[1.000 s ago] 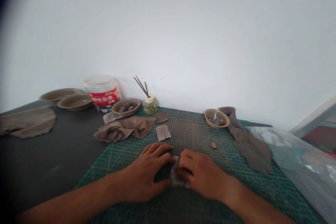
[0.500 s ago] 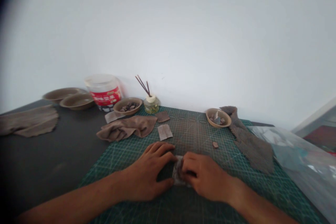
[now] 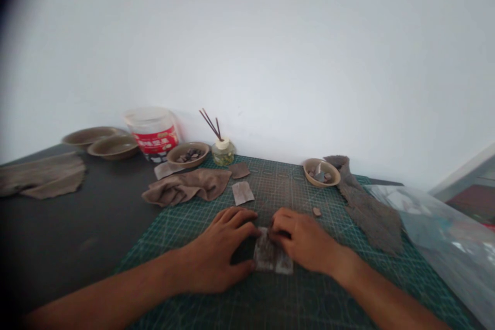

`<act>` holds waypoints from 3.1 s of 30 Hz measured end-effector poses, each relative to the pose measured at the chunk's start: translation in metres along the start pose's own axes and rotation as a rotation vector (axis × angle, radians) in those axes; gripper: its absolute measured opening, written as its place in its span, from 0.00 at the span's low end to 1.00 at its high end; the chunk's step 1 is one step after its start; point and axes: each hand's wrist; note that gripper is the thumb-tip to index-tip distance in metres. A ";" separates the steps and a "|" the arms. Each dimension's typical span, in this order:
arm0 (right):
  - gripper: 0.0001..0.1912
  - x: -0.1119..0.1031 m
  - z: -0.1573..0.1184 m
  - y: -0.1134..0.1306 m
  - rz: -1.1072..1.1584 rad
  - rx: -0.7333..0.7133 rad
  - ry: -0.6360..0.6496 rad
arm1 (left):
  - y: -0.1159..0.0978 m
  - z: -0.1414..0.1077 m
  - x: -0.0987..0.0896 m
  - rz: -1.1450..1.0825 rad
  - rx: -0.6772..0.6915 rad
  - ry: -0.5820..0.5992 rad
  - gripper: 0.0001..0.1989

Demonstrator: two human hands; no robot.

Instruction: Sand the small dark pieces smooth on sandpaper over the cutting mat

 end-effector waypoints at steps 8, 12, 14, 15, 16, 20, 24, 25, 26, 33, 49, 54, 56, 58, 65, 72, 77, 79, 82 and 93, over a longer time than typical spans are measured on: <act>0.05 -0.003 -0.003 0.005 -0.012 0.001 0.036 | 0.000 0.000 -0.001 -0.004 0.008 0.001 0.22; 0.07 -0.005 -0.004 0.004 -0.022 0.027 0.079 | 0.000 0.000 -0.002 -0.011 0.007 -0.002 0.23; 0.07 -0.002 -0.005 0.005 0.018 -0.027 0.159 | -0.001 0.000 -0.002 -0.009 0.007 -0.001 0.21; 0.06 0.000 -0.004 0.006 0.028 -0.045 0.159 | -0.001 -0.001 -0.001 -0.007 0.008 -0.001 0.21; 0.06 0.001 -0.003 0.006 0.027 -0.048 0.128 | -0.001 -0.001 -0.001 -0.005 0.007 0.000 0.21; 0.07 -0.004 -0.002 0.005 -0.033 0.026 0.018 | 0.000 -0.001 0.000 -0.008 0.005 -0.001 0.23; 0.08 -0.006 -0.004 0.006 0.047 -0.043 0.187 | -0.001 0.000 -0.001 -0.007 0.006 -0.001 0.22; 0.07 -0.005 -0.004 0.007 0.057 -0.055 0.182 | -0.001 0.000 -0.002 -0.006 0.008 0.004 0.21; 0.06 -0.004 -0.003 0.006 0.050 -0.049 0.144 | -0.001 0.000 -0.002 -0.006 0.008 0.007 0.20; 0.07 -0.007 -0.004 0.003 0.019 0.008 0.141 | 0.000 0.000 -0.001 -0.004 0.005 -0.003 0.23; 0.06 -0.002 0.000 0.005 -0.015 0.015 0.017 | 0.000 0.000 -0.001 -0.011 0.009 -0.002 0.23; 0.07 -0.002 -0.003 0.007 0.083 -0.046 0.183 | 0.000 -0.001 -0.001 -0.017 0.007 -0.007 0.21; 0.06 0.000 -0.003 0.007 0.072 -0.036 0.110 | 0.000 -0.001 -0.001 -0.013 0.009 -0.007 0.20; 0.07 -0.001 -0.002 0.006 0.018 0.012 0.020 | 0.000 -0.001 -0.001 -0.013 0.005 -0.012 0.21; 0.07 -0.003 -0.004 0.010 0.055 -0.014 0.150 | -0.001 -0.001 -0.001 -0.013 0.003 -0.005 0.21; 0.07 -0.007 -0.005 0.009 0.034 0.013 0.166 | 0.000 -0.001 -0.001 -0.013 0.000 -0.008 0.22; 0.07 -0.007 -0.003 0.008 -0.019 0.043 0.026 | 0.000 -0.001 0.000 -0.011 0.001 -0.005 0.21; 0.08 -0.012 -0.005 0.007 -0.059 0.068 0.039 | 0.000 -0.001 0.001 -0.018 -0.002 -0.015 0.22; 0.09 -0.010 -0.008 0.006 0.024 0.005 0.168 | 0.000 0.000 0.002 -0.016 0.004 -0.013 0.21; 0.06 0.000 0.009 -0.024 0.124 -0.126 -0.052 | 0.011 0.010 0.007 0.112 0.152 -0.078 0.19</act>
Point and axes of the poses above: each hand's wrist, its own z-axis towards the middle knuckle, its own x-axis out of the palm, y = z × x, and after that the axes turned 8 degrees about z, right-handed
